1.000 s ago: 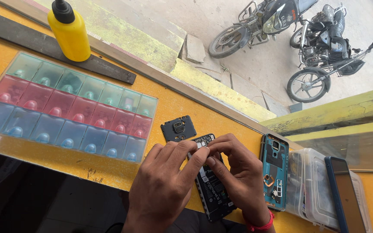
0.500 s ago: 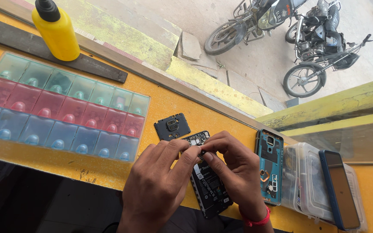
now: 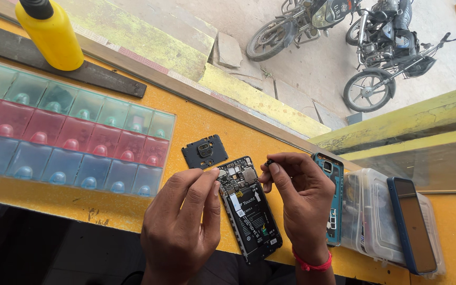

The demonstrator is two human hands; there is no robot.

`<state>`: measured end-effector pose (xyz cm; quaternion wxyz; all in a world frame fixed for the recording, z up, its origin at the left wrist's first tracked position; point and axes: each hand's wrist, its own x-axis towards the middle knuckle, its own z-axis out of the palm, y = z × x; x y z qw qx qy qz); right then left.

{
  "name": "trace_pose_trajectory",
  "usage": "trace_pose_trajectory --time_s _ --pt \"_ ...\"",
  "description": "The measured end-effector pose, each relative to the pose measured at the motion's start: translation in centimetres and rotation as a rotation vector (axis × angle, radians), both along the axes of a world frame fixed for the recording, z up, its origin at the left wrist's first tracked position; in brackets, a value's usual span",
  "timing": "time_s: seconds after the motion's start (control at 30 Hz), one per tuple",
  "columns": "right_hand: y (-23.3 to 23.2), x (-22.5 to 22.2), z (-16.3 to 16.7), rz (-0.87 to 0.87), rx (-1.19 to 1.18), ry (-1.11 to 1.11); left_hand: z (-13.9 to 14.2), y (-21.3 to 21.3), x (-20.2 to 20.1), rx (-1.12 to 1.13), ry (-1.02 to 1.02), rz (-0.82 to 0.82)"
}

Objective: The person opens a smartphone and removes internal components including the camera module and ribbon cables. They place the removed parts on the workbench and continue to disconnect additional connectors from the motherboard.

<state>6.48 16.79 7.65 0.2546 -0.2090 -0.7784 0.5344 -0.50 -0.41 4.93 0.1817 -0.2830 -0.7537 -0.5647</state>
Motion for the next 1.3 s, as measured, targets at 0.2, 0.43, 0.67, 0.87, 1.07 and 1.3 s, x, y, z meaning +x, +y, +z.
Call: trace_pose_trajectory --time_s 0.2,0.43,0.67,0.87,1.07,1.3 --pt "-1.5 4.5 3.0 -0.070 0.197 0.103 0.2 -0.1 -0.2 -0.020 0.010 -0.007" --pt "0.4 10.3 4.2 -0.266 0.545 -0.089 -0.3 -0.3 0.2 -0.003 0.038 0.100" --pt "1.2 11.9 1.9 -0.377 0.733 -0.310 -0.8 -0.3 0.2 -0.007 0.026 0.110" --pt "1.1 11.9 2.0 -0.477 0.722 -0.362 -0.9 -0.4 0.4 -0.014 -0.015 0.103" --pt "0.5 11.4 1.9 -0.482 0.567 -0.599 -1.0 -0.5 0.3 -0.053 -0.002 0.094" --pt "0.6 10.4 1.4 -0.459 0.608 -0.633 -0.8 -0.4 0.1 -0.075 0.007 0.094"
